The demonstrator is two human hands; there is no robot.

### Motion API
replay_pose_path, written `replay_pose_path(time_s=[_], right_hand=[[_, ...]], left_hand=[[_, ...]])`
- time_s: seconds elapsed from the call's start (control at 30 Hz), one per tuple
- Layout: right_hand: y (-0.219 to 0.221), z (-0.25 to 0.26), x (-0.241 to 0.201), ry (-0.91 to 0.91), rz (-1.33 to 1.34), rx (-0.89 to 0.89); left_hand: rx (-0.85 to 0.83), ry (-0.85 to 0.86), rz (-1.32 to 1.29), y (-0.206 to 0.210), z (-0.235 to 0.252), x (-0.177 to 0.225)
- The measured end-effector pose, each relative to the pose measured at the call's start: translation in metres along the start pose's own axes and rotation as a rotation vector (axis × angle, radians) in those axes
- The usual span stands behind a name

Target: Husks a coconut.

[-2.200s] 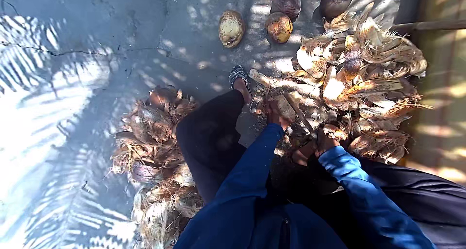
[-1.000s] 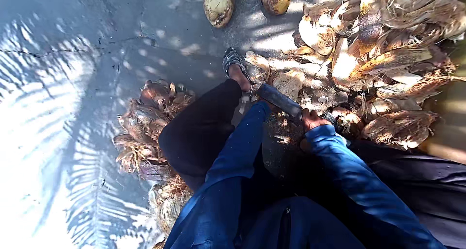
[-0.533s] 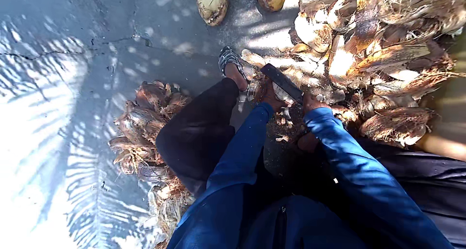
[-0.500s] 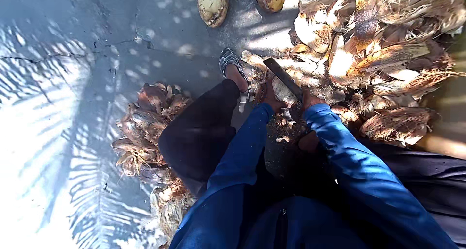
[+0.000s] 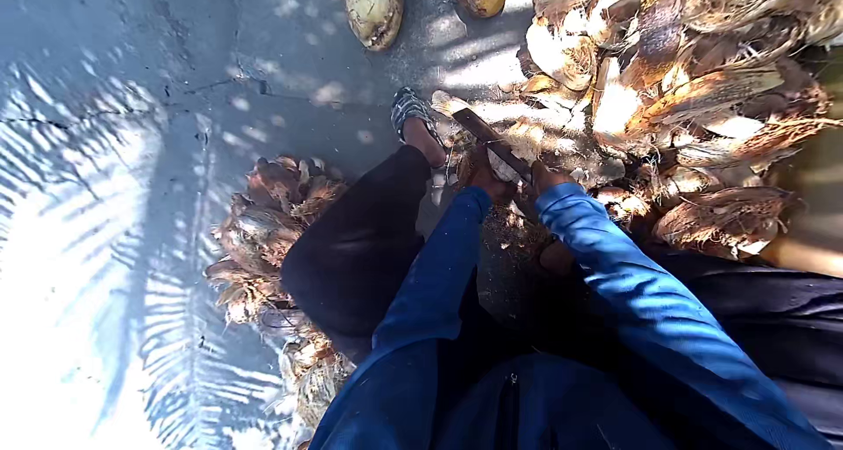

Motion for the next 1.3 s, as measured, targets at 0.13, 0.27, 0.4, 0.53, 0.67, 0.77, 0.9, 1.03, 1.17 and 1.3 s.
replay_pose_path(time_s=[0.13, 0.27, 0.4, 0.53, 0.67, 0.77, 0.9, 1.03, 1.17, 1.3], right_hand=[[0.001, -0.025, 0.020, 0.010, -0.081, -0.043], [0.009, -0.058, 0.046, 0.123, -0.095, -0.121], [-0.003, 0.007, 0.024, 0.065, -0.005, -0.035], [-0.005, 0.006, 0.022, 0.043, 0.002, -0.021], [0.013, -0.039, 0.065, 0.146, -0.048, -0.056], [0.009, -0.019, 0.068, 0.175, -0.034, -0.048], [-0.011, 0.037, 0.044, 0.083, 0.019, 0.018], [-0.035, 0.079, 0.026, 0.065, 0.058, 0.028], [-0.026, 0.048, 0.058, 0.078, -0.032, 0.006], [-0.007, 0.023, 0.078, 0.228, 0.010, -0.052]], left_hand=[[-0.021, 0.025, -0.041, -0.005, 0.008, -0.003], [-0.030, 0.030, -0.049, -0.002, 0.005, -0.003], [0.000, -0.001, 0.025, -0.001, 0.003, 0.001], [-0.024, -0.017, 0.000, -0.002, 0.011, -0.009], [-0.060, -0.051, -0.016, -0.004, 0.009, -0.010], [-0.064, -0.031, 0.021, -0.004, 0.013, -0.007], [-0.053, -0.034, 0.039, -0.007, 0.013, -0.005], [-0.024, -0.018, 0.036, -0.004, 0.013, -0.007], [-0.080, -0.052, -0.004, -0.010, 0.014, -0.001], [-0.072, -0.025, 0.005, -0.007, 0.015, -0.005]])
Point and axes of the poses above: each hand's wrist, its own z-axis towards the middle knuckle, its own y-axis out of the palm, x = y × z, the point moved 6 cm from there along z, towards the middle knuckle, and after that the axes turned 14 degrees about -y, right-handed, at the moved point
